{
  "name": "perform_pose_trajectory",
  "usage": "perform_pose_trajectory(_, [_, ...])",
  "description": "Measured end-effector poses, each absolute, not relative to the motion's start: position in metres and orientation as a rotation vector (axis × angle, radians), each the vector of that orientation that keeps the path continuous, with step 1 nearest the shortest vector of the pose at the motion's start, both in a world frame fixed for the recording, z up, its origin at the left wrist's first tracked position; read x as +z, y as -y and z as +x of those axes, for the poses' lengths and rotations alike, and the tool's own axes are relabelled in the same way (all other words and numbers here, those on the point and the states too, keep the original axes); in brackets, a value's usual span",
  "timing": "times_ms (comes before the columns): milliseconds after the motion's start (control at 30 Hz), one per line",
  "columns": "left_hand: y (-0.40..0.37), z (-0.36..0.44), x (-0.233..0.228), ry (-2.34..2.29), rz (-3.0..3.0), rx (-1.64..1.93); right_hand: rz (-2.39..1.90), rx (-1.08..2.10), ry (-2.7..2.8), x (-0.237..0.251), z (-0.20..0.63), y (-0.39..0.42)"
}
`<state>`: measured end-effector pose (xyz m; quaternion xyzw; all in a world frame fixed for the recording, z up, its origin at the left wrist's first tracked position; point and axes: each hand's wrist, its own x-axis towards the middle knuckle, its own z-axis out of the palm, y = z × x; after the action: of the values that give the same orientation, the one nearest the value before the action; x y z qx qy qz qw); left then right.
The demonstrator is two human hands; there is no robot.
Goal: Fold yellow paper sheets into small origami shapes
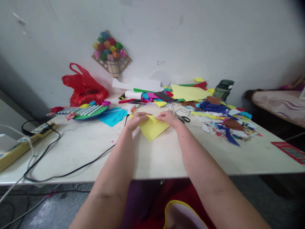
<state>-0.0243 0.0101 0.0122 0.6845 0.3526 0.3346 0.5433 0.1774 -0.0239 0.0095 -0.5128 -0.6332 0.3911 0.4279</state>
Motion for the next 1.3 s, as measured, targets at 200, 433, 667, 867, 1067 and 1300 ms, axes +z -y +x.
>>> perform_pose_trajectory(200, [-0.017,-0.021,0.003,-0.990,1.545,0.895,-1.313,0.924,1.579,0.013,0.176,0.026])
perform_pose_trajectory(433, [-0.014,-0.018,0.007,-0.907,1.392,0.918,-1.264,0.962,1.548,0.013,0.174,0.027])
perform_pose_trajectory(667, [0.003,-0.017,0.026,-1.107,1.875,0.824,-1.239,0.953,1.605,0.011,0.174,0.026])
perform_pose_trajectory(867, [-0.002,-0.016,0.028,-1.127,2.107,0.861,-1.227,0.914,1.689,0.013,0.173,0.027])
perform_pose_trajectory(1067, [-0.008,-0.014,0.024,-1.051,2.295,0.700,-1.190,0.950,1.740,0.014,0.175,0.028])
perform_pose_trajectory(1300, [-0.008,-0.014,0.024,-0.987,2.271,0.634,-1.184,1.000,1.806,0.011,0.179,0.025])
